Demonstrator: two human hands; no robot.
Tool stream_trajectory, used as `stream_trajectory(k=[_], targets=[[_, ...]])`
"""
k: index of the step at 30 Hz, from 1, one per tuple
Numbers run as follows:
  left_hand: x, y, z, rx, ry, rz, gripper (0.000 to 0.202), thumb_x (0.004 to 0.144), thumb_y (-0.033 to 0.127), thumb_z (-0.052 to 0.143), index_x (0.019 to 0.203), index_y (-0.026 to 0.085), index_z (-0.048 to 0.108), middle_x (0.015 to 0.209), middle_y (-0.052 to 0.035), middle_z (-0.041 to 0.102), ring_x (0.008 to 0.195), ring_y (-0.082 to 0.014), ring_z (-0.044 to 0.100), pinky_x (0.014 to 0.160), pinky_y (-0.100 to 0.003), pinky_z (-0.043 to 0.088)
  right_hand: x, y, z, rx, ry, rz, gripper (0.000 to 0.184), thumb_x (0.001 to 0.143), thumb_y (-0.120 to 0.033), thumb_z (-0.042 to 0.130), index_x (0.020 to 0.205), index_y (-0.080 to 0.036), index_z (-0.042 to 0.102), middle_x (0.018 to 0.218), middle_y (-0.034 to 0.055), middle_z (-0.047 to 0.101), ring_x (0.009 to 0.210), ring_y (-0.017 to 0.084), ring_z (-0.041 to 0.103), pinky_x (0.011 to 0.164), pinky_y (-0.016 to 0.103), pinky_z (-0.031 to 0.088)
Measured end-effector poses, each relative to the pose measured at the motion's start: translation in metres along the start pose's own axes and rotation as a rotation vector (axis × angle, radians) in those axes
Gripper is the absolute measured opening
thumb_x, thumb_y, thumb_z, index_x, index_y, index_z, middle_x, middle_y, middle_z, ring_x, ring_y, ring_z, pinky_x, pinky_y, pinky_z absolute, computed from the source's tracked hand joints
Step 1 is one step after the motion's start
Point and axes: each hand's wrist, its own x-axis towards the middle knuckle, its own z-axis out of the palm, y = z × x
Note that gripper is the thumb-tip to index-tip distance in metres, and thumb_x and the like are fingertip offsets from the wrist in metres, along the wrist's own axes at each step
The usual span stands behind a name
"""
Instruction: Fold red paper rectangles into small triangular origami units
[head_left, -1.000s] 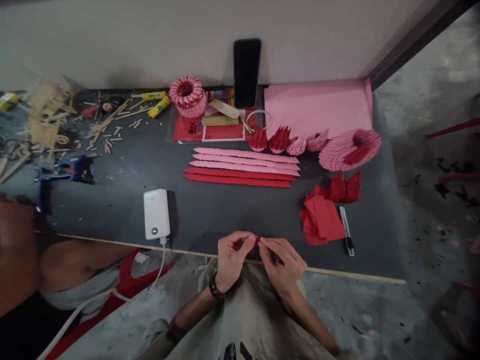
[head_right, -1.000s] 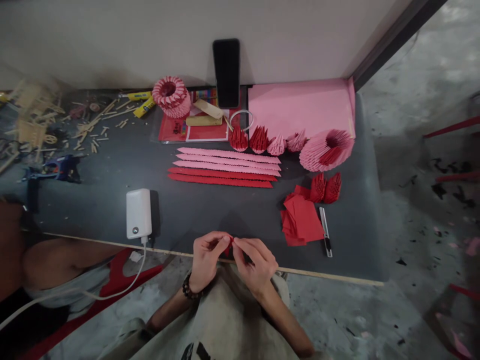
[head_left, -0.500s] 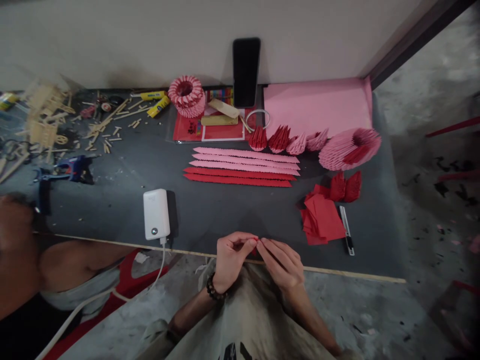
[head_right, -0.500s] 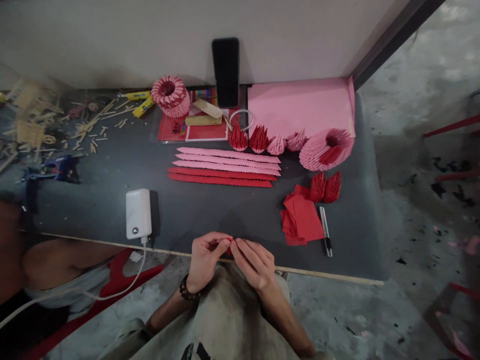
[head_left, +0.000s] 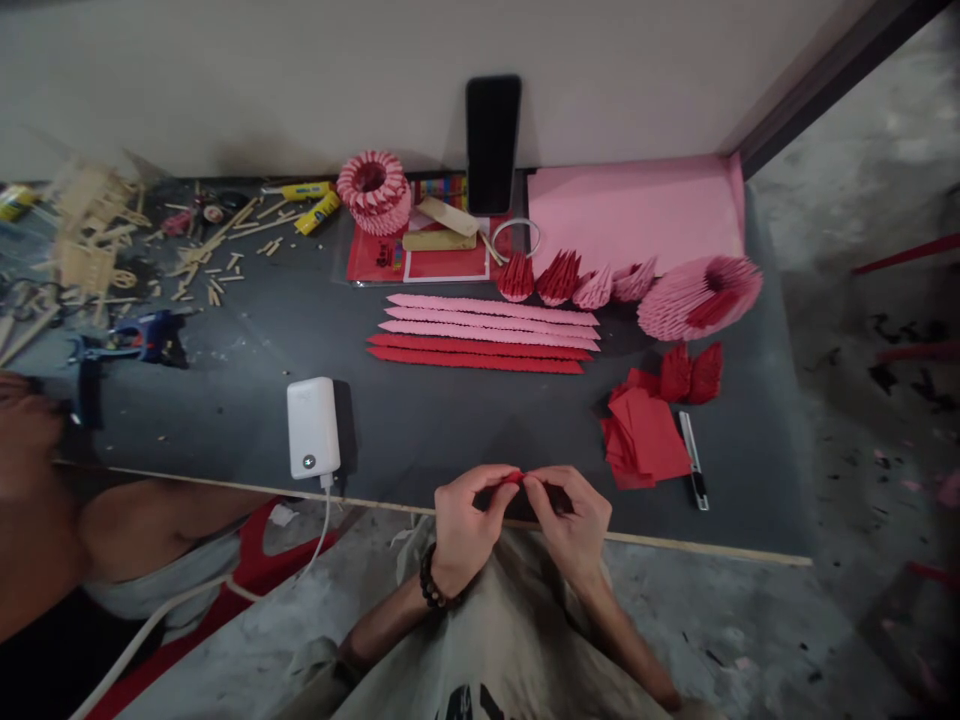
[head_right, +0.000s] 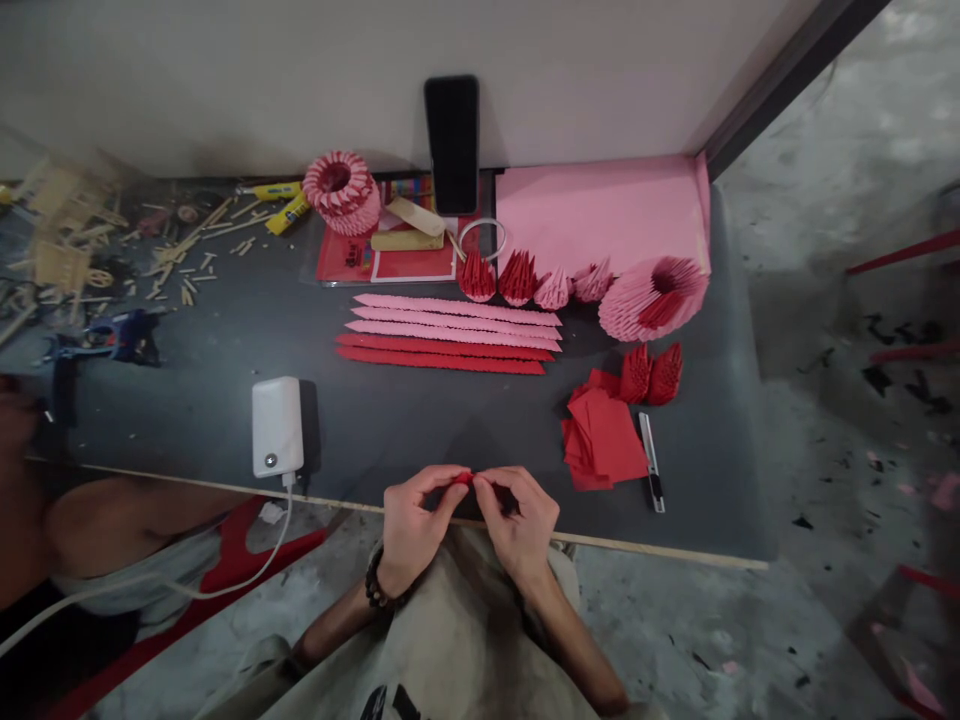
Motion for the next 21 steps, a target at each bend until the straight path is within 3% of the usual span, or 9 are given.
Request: stream_trajectory(k=[5, 12, 15, 18, 21], targets=[[0.0, 0.005, -0.003, -0.04, -0.008, -0.03, 0.017, 0.091, 0.03, 0.072, 0.106, 0.022, 0.073, 0.094, -0.0046, 0.083, 0.087, -0.0212, 0.08, 0.084, -0.032, 0.061, 0.004, 0.0, -0.004, 0.059, -0.033, -0.034, 0.014, 0.091, -0.028, 0.068, 0.101, -0.024, 0.077, 0.091, 0.0038, 0.076, 0.075, 0.015, 0.069, 0.063, 0.026, 0.054], [-0.002, 0.002, -0.001, -0.036, -0.048, -0.024, 0.013, 0.087, 0.033, 0.077, 0.095, 0.022, 0.077, 0.086, -0.0042, 0.083, 0.079, -0.0223, 0.079, 0.076, -0.031, 0.06, 0.004, -0.006, 0.004, -0.031, 0.02, -0.077, 0.01, 0.091, -0.025, 0.068, 0.084, -0.024, 0.074, 0.075, -0.0001, 0.073, 0.068, 0.014, 0.067, 0.063, 0.027, 0.054], [-0.001, -0.001, 0.0, 0.0, -0.007, 0.007, 0.011, 0.089, 0.033, 0.075, 0.09, 0.023, 0.08, 0.086, -0.0038, 0.082, 0.08, -0.0208, 0.077, 0.078, -0.031, 0.059, 0.003, -0.003, 0.009, -0.046, 0.058, -0.107, 0.011, 0.092, -0.024, 0.067, 0.083, -0.024, 0.074, 0.075, -0.0002, 0.073, 0.069, 0.014, 0.067, 0.063, 0.027, 0.054], [0.002, -0.001, 0.0, -0.043, 0.066, 0.031, 0.01, 0.087, 0.031, 0.077, 0.088, 0.023, 0.083, 0.091, -0.005, 0.082, 0.087, -0.022, 0.076, 0.086, -0.034, 0.059, 0.001, -0.001, 0.011, 0.046, 0.054, -0.086, 0.016, 0.092, -0.033, 0.066, 0.1, -0.023, 0.076, 0.089, 0.0035, 0.075, 0.075, 0.016, 0.068, 0.065, 0.029, 0.055], [0.004, -0.001, -0.001, -0.211, 0.065, -0.056, 0.01, 0.085, 0.03, 0.079, 0.088, 0.021, 0.083, 0.092, -0.0069, 0.083, 0.086, -0.0225, 0.077, 0.085, -0.035, 0.061, -0.002, -0.003, 0.013, 0.137, 0.075, -0.014, 0.026, 0.09, -0.038, 0.069, 0.109, -0.02, 0.074, 0.094, 0.0057, 0.072, 0.072, 0.015, 0.065, 0.058, 0.027, 0.052]])
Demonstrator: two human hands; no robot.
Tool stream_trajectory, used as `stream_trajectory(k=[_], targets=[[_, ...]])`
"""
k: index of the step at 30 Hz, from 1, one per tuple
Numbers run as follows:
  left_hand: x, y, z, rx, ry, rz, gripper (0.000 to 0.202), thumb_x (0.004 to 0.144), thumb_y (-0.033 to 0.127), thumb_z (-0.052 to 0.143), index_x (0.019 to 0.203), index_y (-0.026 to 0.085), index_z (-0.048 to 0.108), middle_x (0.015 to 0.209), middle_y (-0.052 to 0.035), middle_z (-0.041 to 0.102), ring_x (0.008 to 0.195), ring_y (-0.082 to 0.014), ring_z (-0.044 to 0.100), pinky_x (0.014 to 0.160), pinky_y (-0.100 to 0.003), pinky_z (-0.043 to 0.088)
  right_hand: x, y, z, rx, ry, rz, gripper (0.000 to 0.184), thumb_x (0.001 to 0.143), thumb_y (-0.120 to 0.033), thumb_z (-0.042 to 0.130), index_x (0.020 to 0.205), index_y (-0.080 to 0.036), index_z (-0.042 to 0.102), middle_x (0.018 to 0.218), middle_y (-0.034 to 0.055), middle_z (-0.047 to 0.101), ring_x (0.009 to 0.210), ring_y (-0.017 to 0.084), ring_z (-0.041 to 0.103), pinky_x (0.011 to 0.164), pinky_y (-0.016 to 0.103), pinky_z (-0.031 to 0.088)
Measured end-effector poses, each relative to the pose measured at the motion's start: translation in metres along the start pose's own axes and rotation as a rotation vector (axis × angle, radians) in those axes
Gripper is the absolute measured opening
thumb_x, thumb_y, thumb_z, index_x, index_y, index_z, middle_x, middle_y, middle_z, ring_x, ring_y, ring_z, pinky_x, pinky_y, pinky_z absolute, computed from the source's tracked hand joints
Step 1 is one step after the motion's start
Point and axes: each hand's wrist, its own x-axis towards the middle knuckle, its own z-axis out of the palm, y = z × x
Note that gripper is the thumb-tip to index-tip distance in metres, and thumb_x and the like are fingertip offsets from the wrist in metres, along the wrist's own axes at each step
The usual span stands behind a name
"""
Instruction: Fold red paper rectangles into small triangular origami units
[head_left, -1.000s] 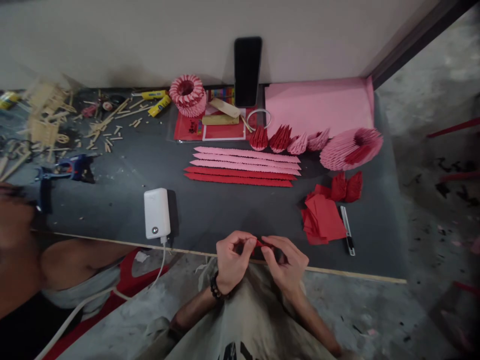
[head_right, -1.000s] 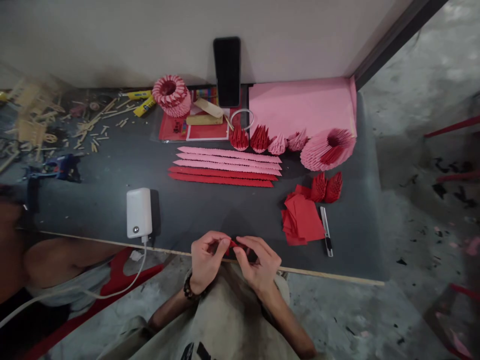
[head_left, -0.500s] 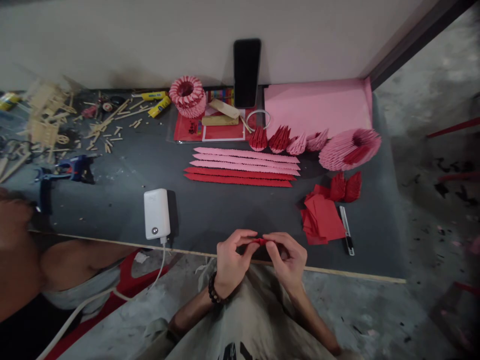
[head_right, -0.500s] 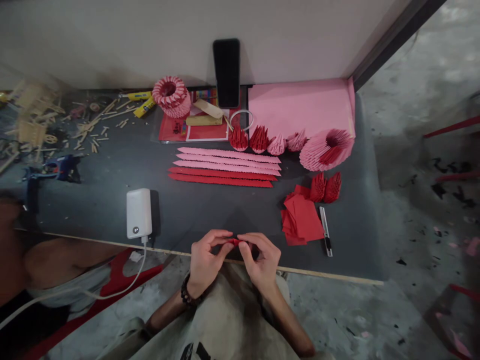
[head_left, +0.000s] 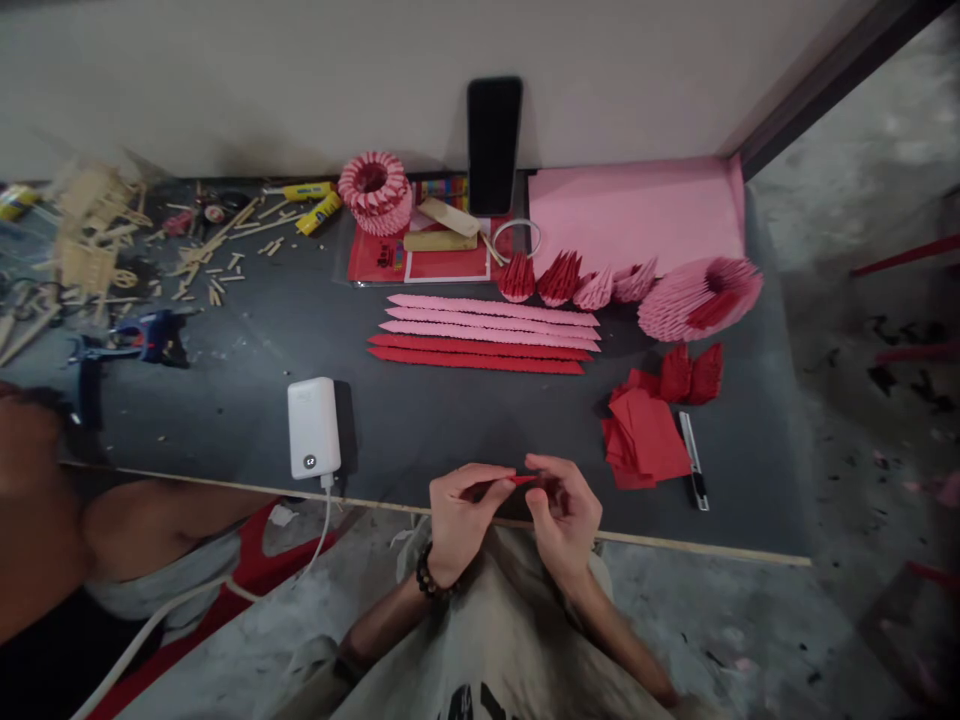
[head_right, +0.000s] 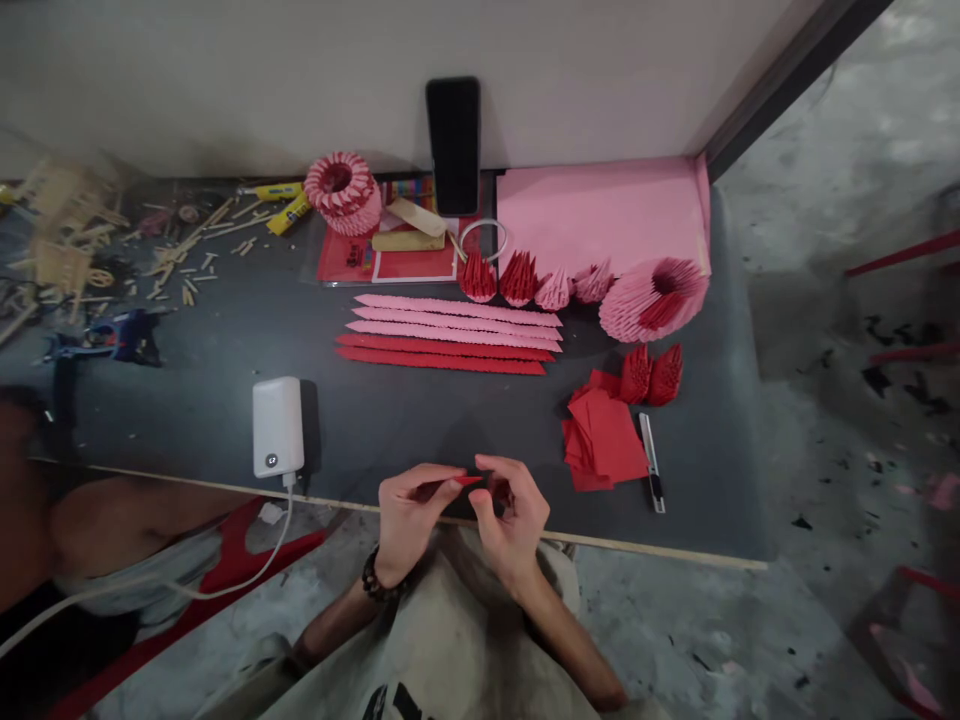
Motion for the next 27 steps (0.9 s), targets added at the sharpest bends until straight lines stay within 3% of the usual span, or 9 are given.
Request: stream_trajectory(k=[4, 8, 18, 23, 27], targets=[[-0.003, 0.001, 0.001, -0.16, -0.047, -0.111, 0.012, 0.081, 0.03, 0.082, 0.089, 0.02, 0.08, 0.086, -0.0057, 0.083, 0.08, -0.0206, 0.078, 0.078, -0.031, 0.063, -0.002, -0.005, 0.002, 0.032, 0.031, 0.057, 0.011, 0.087, -0.029, 0.073, 0.093, -0.02, 0.075, 0.085, 0.0041, 0.071, 0.074, 0.015, 0.067, 0.06, 0.026, 0.054], [-0.005, 0.0, 0.001, -0.232, -0.073, -0.127, 0.018, 0.083, 0.034, 0.081, 0.09, 0.018, 0.076, 0.083, -0.0048, 0.081, 0.075, -0.0181, 0.077, 0.072, -0.027, 0.063, -0.001, -0.005, 0.003, 0.018, 0.035, 0.045, 0.005, 0.087, -0.025, 0.072, 0.09, -0.021, 0.075, 0.084, 0.0027, 0.072, 0.075, 0.015, 0.068, 0.065, 0.027, 0.056], [-0.005, -0.003, 0.001, -0.153, -0.017, -0.041, 0.02, 0.089, 0.035, 0.074, 0.093, 0.016, 0.078, 0.084, -0.0074, 0.081, 0.076, -0.0179, 0.077, 0.075, -0.027, 0.063, 0.0, -0.002, 0.004, -0.184, 0.052, -0.294, 0.019, 0.087, -0.01, 0.069, 0.098, -0.026, 0.073, 0.087, 0.0007, 0.077, 0.079, 0.016, 0.072, 0.071, 0.033, 0.062], [-0.007, -0.003, 0.0, -0.25, -0.057, -0.103, 0.024, 0.09, 0.038, 0.075, 0.092, 0.014, 0.078, 0.084, -0.0095, 0.082, 0.077, -0.0203, 0.078, 0.078, -0.032, 0.065, -0.001, 0.009, -0.002, -0.222, 0.099, -0.448, 0.023, 0.087, -0.012, 0.071, 0.098, -0.032, 0.076, 0.091, -0.0012, 0.079, 0.076, 0.015, 0.073, 0.067, 0.032, 0.063], [-0.008, -0.002, -0.003, -0.34, -0.08, -0.13, 0.025, 0.084, 0.037, 0.082, 0.097, 0.016, 0.078, 0.091, -0.0095, 0.083, 0.081, -0.0199, 0.079, 0.079, -0.03, 0.065, -0.001, 0.024, -0.018, -0.307, -0.092, -0.593, 0.027, 0.091, -0.02, 0.068, 0.109, -0.037, 0.076, 0.106, -0.0006, 0.08, 0.087, 0.018, 0.076, 0.07, 0.033, 0.066]])
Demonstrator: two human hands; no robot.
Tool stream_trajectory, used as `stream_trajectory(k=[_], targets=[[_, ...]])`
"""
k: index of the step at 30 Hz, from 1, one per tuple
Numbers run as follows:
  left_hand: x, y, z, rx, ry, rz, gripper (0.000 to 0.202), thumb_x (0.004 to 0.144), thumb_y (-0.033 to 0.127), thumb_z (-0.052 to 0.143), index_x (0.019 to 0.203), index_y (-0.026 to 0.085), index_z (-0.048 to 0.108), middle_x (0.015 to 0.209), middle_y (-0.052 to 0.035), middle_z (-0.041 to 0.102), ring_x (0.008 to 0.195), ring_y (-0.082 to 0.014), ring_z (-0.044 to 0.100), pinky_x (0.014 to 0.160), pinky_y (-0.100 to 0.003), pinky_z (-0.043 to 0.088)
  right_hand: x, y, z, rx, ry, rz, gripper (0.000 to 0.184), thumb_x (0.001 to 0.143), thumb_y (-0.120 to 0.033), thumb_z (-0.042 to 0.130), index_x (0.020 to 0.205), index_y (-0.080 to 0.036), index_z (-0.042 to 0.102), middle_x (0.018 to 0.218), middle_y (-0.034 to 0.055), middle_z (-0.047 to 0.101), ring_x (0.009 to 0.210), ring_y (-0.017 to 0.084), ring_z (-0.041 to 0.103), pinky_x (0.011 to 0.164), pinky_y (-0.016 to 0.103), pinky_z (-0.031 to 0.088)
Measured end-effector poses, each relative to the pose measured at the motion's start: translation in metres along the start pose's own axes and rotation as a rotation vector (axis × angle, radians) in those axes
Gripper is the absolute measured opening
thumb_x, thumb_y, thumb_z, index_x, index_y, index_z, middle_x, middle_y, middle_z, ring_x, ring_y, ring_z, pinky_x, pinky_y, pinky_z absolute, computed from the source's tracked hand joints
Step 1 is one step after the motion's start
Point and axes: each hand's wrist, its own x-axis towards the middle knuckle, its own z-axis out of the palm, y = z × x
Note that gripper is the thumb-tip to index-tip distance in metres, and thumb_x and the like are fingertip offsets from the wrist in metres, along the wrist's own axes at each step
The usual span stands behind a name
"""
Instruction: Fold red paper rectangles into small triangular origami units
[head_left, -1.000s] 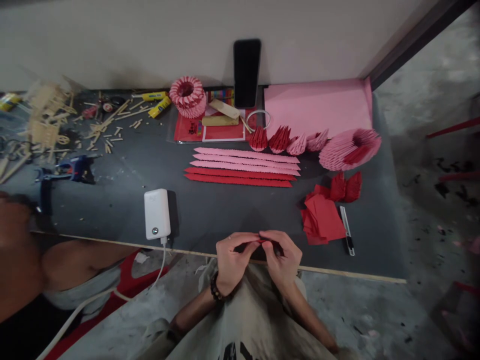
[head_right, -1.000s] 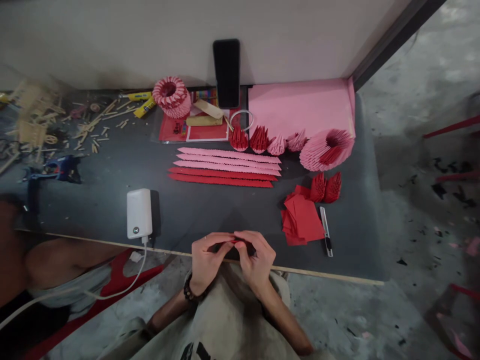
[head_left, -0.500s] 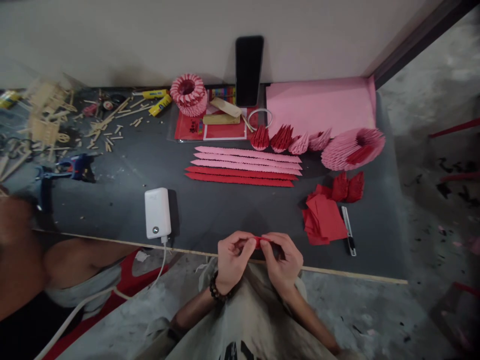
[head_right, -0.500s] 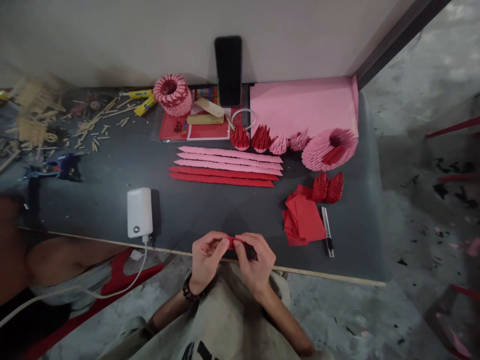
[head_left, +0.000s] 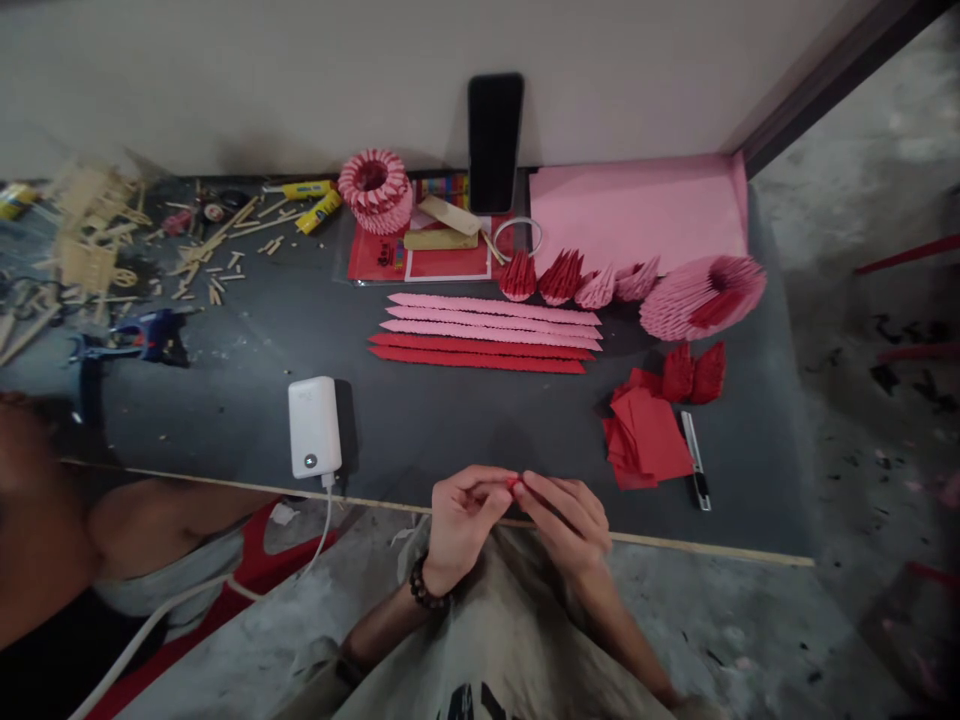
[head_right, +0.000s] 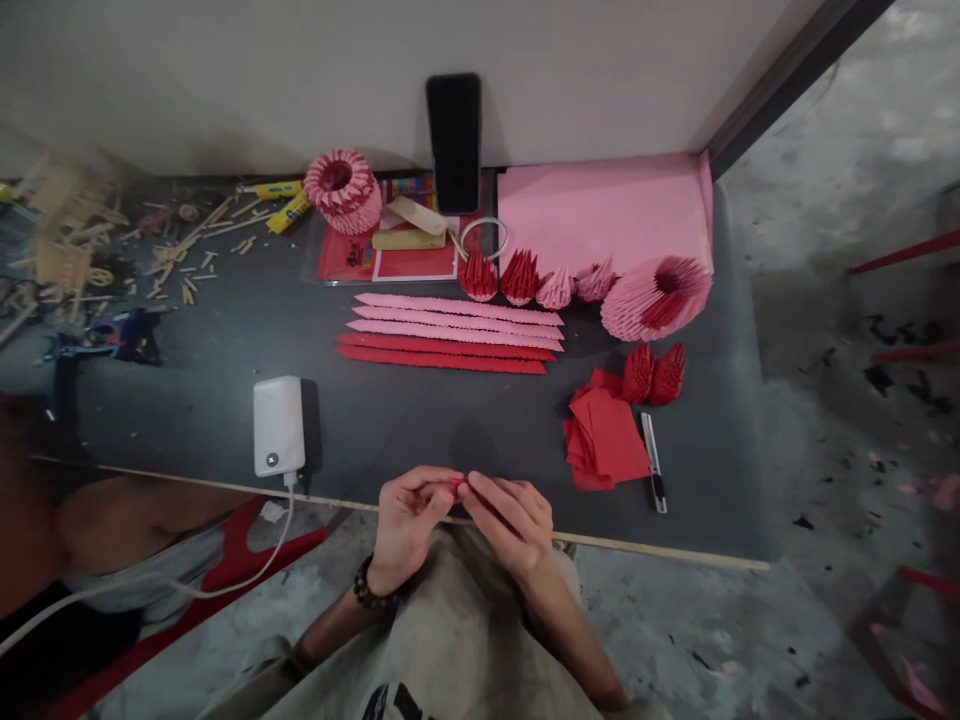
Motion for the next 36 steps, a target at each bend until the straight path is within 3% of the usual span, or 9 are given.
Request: stream_trajectory(k=[3, 6, 9, 11, 14, 22, 28, 36], targets=[[0.001, 0.0, 0.0, -0.018, -0.02, -0.06, 0.029, 0.075, 0.033, 0.089, 0.096, 0.017, 0.076, 0.088, -0.0077, 0.082, 0.079, -0.0199, 0.079, 0.077, -0.029, 0.064, -0.001, 0.003, -0.005, 0.074, -0.039, 0.013, 0.031, 0.09, -0.017, 0.068, 0.111, -0.038, 0.076, 0.111, -0.0001, 0.079, 0.089, 0.017, 0.076, 0.072, 0.032, 0.065], [0.002, 0.0, 0.003, -0.037, -0.037, -0.06, 0.023, 0.08, 0.032, 0.084, 0.094, 0.018, 0.072, 0.085, -0.0052, 0.081, 0.077, -0.0179, 0.078, 0.075, -0.027, 0.063, 0.002, -0.004, -0.001, 0.192, 0.073, 0.242, 0.028, 0.087, -0.019, 0.072, 0.112, -0.032, 0.076, 0.107, 0.0037, 0.078, 0.087, 0.018, 0.075, 0.071, 0.033, 0.065], [0.003, 0.0, 0.008, 0.01, 0.008, 0.032, 0.016, 0.085, 0.029, 0.079, 0.093, 0.02, 0.069, 0.089, -0.0044, 0.08, 0.087, -0.018, 0.078, 0.083, -0.027, 0.061, 0.006, -0.015, 0.006, 0.281, 0.094, 0.5, 0.021, 0.086, -0.023, 0.074, 0.107, -0.023, 0.075, 0.098, 0.0067, 0.077, 0.084, 0.019, 0.074, 0.071, 0.033, 0.064], [0.003, 0.0, 0.009, 0.093, 0.033, 0.08, 0.014, 0.087, 0.029, 0.077, 0.093, 0.02, 0.069, 0.093, -0.0052, 0.079, 0.092, -0.0192, 0.078, 0.085, -0.028, 0.061, 0.008, -0.02, 0.01, 0.26, 0.105, 0.545, 0.013, 0.086, -0.021, 0.073, 0.099, -0.022, 0.075, 0.093, 0.0053, 0.077, 0.083, 0.018, 0.074, 0.072, 0.032, 0.063], [0.002, 0.003, 0.009, 0.254, 0.059, 0.125, 0.013, 0.088, 0.029, 0.074, 0.096, 0.019, 0.072, 0.096, -0.007, 0.08, 0.09, -0.0204, 0.077, 0.082, -0.03, 0.062, 0.01, -0.024, 0.011, 0.156, 0.148, 0.486, 0.013, 0.086, -0.017, 0.072, 0.097, -0.024, 0.074, 0.091, 0.0024, 0.077, 0.081, 0.016, 0.074, 0.075, 0.031, 0.063], [0.004, 0.011, 0.004, 0.661, 0.068, 0.314, 0.011, 0.087, 0.02, 0.07, 0.089, 0.022, 0.081, 0.085, -0.0034, 0.082, 0.078, -0.0217, 0.076, 0.08, -0.032, 0.06, 0.01, -0.024, 0.01, 0.043, 0.094, 0.33, 0.016, 0.088, -0.014, 0.069, 0.101, -0.024, 0.071, 0.087, 0.0011, 0.076, 0.077, 0.015, 0.073, 0.073, 0.029, 0.063], [0.006, 0.009, 0.0, 0.626, 0.034, 0.329, 0.013, 0.085, 0.021, 0.071, 0.088, 0.028, 0.082, 0.086, -0.0003, 0.082, 0.078, -0.0236, 0.077, 0.08, -0.038, 0.063, 0.011, -0.024, 0.011, 0.043, 0.108, 0.303, 0.019, 0.088, -0.011, 0.067, 0.101, -0.024, 0.069, 0.088, 0.0002, 0.075, 0.079, 0.014, 0.072, 0.074, 0.029, 0.062], [0.005, 0.009, -0.001, 0.42, -0.015, 0.203, 0.011, 0.088, 0.025, 0.072, 0.09, 0.029, 0.083, 0.085, 0.0002, 0.083, 0.076, -0.022, 0.078, 0.075, -0.035, 0.066, 0.006, -0.019, 0.014, -0.031, 0.214, 0.138, 0.032, 0.083, -0.006, 0.073, 0.107, -0.026, 0.072, 0.091, -0.0007, 0.077, 0.079, 0.012, 0.073, 0.074, 0.026, 0.063]])
